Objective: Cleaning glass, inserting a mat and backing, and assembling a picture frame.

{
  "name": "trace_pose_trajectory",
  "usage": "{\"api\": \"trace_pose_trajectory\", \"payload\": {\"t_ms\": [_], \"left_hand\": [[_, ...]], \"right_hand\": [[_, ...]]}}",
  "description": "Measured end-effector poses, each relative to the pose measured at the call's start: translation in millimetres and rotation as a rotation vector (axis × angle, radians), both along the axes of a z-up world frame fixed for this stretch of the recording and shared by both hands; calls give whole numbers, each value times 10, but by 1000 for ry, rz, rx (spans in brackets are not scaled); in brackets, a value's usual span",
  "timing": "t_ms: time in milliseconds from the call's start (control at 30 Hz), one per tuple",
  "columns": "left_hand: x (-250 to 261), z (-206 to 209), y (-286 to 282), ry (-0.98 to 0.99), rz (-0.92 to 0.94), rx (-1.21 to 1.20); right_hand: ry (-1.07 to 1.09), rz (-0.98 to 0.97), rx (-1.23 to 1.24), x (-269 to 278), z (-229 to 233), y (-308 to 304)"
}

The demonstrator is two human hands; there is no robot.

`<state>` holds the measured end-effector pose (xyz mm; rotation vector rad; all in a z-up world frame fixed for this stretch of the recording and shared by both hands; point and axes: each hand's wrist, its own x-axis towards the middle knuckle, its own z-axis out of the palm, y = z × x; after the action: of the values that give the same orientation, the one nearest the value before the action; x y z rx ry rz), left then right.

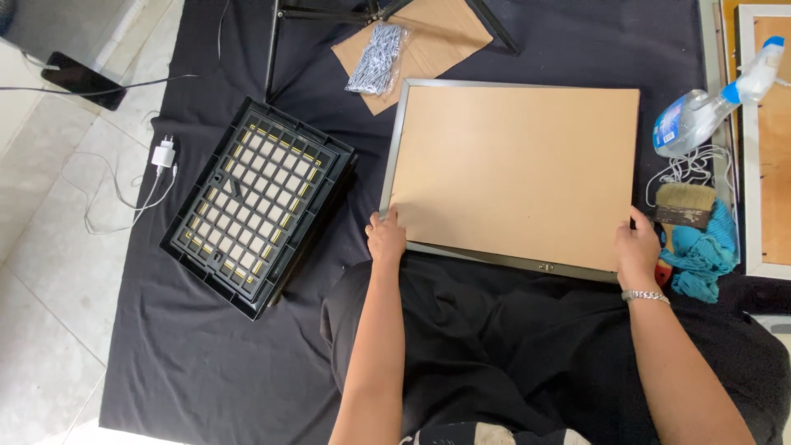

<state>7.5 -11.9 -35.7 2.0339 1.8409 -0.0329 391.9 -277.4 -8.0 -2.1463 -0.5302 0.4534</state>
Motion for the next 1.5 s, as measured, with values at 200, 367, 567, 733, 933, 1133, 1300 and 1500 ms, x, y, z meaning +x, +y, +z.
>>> {"api": "trace_pose_trajectory", "payload": {"t_ms": [200, 367, 567, 733, 933, 1133, 1300, 1500], "left_hand": [[22, -45, 15, 32, -6, 46], [5, -15, 14, 10, -22, 77], [-66, -11, 28, -13, -21, 64], [-91, -45, 21, 8, -69, 125], [-65, -125, 37, 39, -35, 136], [-60, -71, -11, 31, -111, 132], [-11, 53, -18, 41, -51, -2], [43, 285, -84, 164, -76, -138]], "right_hand": [[-75, 95, -258, 4, -51, 12], [-84, 116, -330, 90, -188, 26], [-63, 150, -342, 29, -67, 43], [-43, 158, -429, -7, -5, 28], [-90, 161, -269, -1, -123, 26], [-152, 154, -373, 54, -274, 63], [52, 123, -474, -63, 91, 172], [-169, 126, -391, 72, -479, 26]]}}
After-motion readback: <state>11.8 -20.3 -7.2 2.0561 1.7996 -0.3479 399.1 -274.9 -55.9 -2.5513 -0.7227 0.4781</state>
